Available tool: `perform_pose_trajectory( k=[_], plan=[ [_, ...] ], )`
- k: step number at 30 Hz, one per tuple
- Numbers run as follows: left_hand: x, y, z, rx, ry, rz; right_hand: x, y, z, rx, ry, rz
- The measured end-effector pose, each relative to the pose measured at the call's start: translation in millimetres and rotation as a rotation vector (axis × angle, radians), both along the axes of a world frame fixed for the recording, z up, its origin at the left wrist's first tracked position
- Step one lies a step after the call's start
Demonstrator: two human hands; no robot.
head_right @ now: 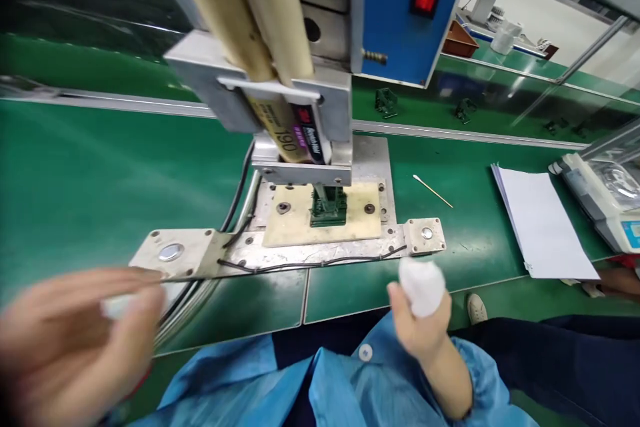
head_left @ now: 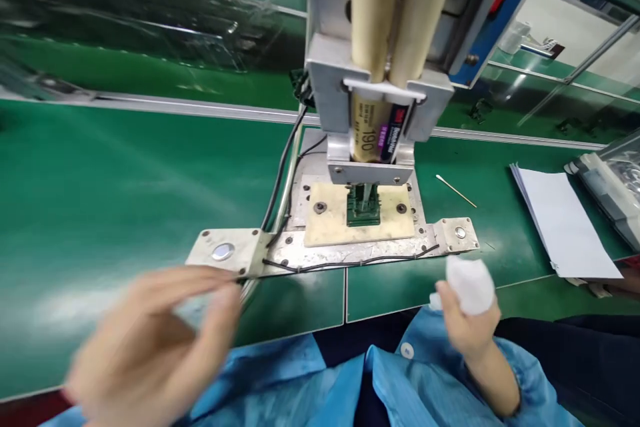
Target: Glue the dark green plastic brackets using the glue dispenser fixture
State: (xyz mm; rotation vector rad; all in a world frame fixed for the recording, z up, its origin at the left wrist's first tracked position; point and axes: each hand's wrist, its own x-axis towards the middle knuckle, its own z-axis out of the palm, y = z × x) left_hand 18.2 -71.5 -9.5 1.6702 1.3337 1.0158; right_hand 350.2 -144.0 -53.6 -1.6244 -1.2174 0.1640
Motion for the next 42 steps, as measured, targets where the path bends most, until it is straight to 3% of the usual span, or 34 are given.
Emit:
perform_pose_trajectory(
  k=[1, 2, 3, 5, 7, 11, 16, 18, 23, 28, 32, 35, 39, 42],
  plan=[
    [15, -8, 6.0, 0.213, 0.054, -0.021, -12, -4, 3.0, -0.058, -0.052, 0.188],
    [32, -15, 9.0, 0.308, 0.077, -0.165, -23, -6, 7.2, -0.122, -0.088, 0.401],
    [48, -20, 9.3, 0.348, 0.070, -0.342, -33, -5, 12.1, -0.198, -0.097, 0.625],
    [76, -25, 3.5, 0.367, -0.024, -0.557, -48, 0, 22.3, -0.326, -0.039, 0.990],
    [91, -25, -4.5, 0.295, -0.125, -0.701, -56, 7, 30.0, -0.378, 0.067, 1.160],
    [94, -20, -8.9, 0.091, -0.288, -0.846, -54, 12, 35.9, -0.364, 0.255, 1.174],
    [88, -15, -1.5, -0.174, -0.330, -0.772, -46, 9, 37.5, -0.363, 0.499, 1.203],
    [89, -13, -1.6, -0.196, -0.322, -0.773, -44, 8, 36.9, -0.391, 0.530, 1.217],
    [93, -14, -8.7, -0.049, -0.256, -0.775, -41, 5, 33.4, -0.503, 0.475, 1.203],
    [94, -18, -9.0, -0.007, -0.194, -0.708, -38, -2, 23.2, -0.460, 0.278, 1.165],
    [93, -19, -6.1, -0.186, -0.266, -0.792, -36, -5, 17.7, -0.322, 0.173, 1.036],
    [94, -20, -9.1, -0.362, -0.331, -0.867, -35, -2, 20.9, -0.256, 0.107, 1.052],
    [98, -22, -17.0, -0.409, -0.248, -0.777, -37, 2, 28.3, -0.251, 0.124, 1.100],
    [102, -23, -17.5, -0.399, -0.223, -0.798, -42, 5, 32.8, -0.244, 0.182, 1.146]
  ],
)
